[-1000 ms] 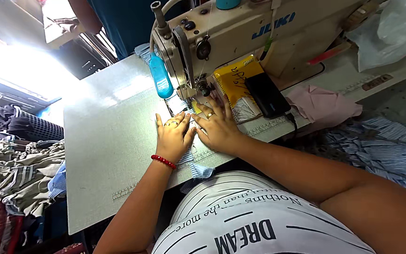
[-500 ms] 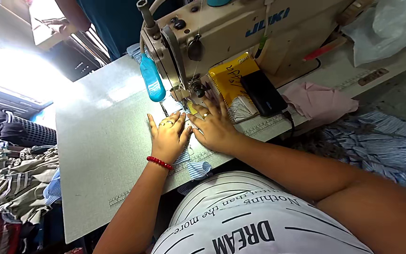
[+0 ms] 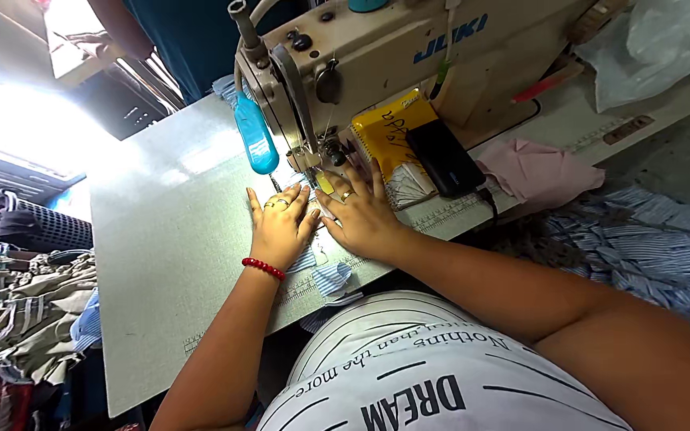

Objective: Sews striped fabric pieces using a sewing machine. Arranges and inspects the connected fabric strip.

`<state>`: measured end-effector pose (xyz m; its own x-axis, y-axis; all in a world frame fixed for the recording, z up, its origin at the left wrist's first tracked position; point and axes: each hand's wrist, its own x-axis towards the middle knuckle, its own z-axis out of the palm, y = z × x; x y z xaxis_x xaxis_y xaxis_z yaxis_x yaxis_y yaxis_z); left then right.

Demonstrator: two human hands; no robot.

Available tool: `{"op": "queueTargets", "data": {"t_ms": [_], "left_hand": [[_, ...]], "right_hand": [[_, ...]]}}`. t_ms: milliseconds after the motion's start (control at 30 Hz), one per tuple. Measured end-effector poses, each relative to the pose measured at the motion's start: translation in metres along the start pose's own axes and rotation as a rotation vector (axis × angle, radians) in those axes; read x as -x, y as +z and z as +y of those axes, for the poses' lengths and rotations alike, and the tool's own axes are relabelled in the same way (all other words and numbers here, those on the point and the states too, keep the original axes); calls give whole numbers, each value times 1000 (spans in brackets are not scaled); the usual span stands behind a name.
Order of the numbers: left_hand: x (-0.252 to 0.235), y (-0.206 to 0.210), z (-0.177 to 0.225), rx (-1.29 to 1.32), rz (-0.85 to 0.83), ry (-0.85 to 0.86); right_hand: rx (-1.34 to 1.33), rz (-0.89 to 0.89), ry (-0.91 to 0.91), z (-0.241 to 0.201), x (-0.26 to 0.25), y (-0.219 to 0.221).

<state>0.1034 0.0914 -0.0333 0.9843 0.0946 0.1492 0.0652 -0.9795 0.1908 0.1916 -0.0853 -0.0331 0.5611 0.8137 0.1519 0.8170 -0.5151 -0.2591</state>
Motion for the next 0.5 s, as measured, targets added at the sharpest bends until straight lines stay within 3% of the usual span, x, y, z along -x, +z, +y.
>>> {"op": "queueTargets", "data": {"t_ms": [500], "left_hand": [[-19, -1, -17, 6, -34, -9]], "right_hand": [[-47, 86, -22, 4, 3, 3]]}}
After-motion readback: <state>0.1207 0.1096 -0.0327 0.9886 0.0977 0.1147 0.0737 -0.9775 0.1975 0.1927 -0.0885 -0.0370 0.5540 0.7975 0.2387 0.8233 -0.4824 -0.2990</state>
